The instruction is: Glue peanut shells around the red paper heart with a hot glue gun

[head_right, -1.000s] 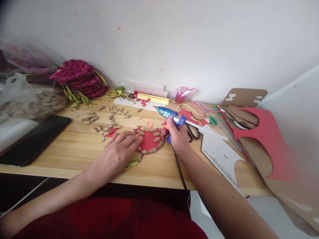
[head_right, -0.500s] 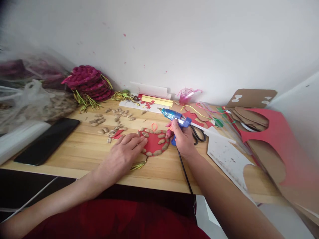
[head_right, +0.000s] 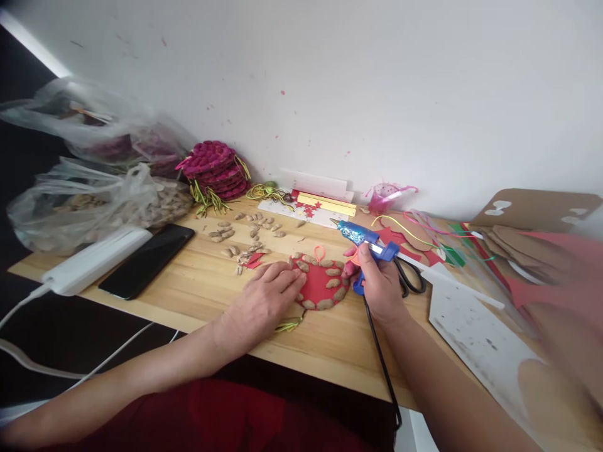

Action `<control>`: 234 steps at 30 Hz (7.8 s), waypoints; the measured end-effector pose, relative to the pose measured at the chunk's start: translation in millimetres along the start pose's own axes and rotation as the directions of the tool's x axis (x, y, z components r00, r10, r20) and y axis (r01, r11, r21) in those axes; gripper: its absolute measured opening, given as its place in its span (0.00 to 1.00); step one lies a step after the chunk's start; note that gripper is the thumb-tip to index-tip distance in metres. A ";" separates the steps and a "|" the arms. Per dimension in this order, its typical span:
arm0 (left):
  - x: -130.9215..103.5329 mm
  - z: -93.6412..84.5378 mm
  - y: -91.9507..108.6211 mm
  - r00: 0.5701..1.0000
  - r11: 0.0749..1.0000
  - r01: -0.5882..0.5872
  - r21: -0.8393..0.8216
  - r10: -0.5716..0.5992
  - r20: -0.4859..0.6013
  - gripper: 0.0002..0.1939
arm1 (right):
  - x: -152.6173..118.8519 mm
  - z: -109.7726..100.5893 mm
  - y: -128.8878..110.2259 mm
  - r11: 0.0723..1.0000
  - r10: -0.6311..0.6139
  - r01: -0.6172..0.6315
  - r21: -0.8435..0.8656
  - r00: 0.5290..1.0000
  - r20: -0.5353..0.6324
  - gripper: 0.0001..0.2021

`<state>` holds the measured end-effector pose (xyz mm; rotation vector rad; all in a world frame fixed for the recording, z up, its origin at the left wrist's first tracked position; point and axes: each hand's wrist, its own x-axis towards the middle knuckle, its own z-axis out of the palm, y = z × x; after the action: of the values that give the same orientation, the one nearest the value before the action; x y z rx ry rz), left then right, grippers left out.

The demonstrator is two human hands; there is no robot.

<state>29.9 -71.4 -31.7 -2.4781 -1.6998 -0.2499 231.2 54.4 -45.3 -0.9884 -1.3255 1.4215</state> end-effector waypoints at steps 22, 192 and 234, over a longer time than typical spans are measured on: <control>39.9 -71.8 -144.4 0.891 0.861 0.432 -0.268 -0.453 -0.019 0.14 | -1.6 2.2 -8.5 0.999 0.032 -0.033 -0.008 0.996 -0.084 0.25; 78.8 -39.8 -39.3 0.977 0.986 0.014 -0.163 0.021 0.210 0.09 | 7.8 -1.4 -6.5 0.997 0.071 -0.069 -0.042 0.997 0.044 0.32; 80.4 -15.7 -28.9 0.993 0.998 -0.053 -0.043 0.057 0.101 0.11 | 10.4 -3.1 -2.4 0.996 0.062 -0.057 -0.070 0.995 0.077 0.30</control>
<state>30.3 9.2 0.6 -2.6045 -1.6772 -0.1551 231.8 65.3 -42.8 -1.0333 -1.4205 1.4821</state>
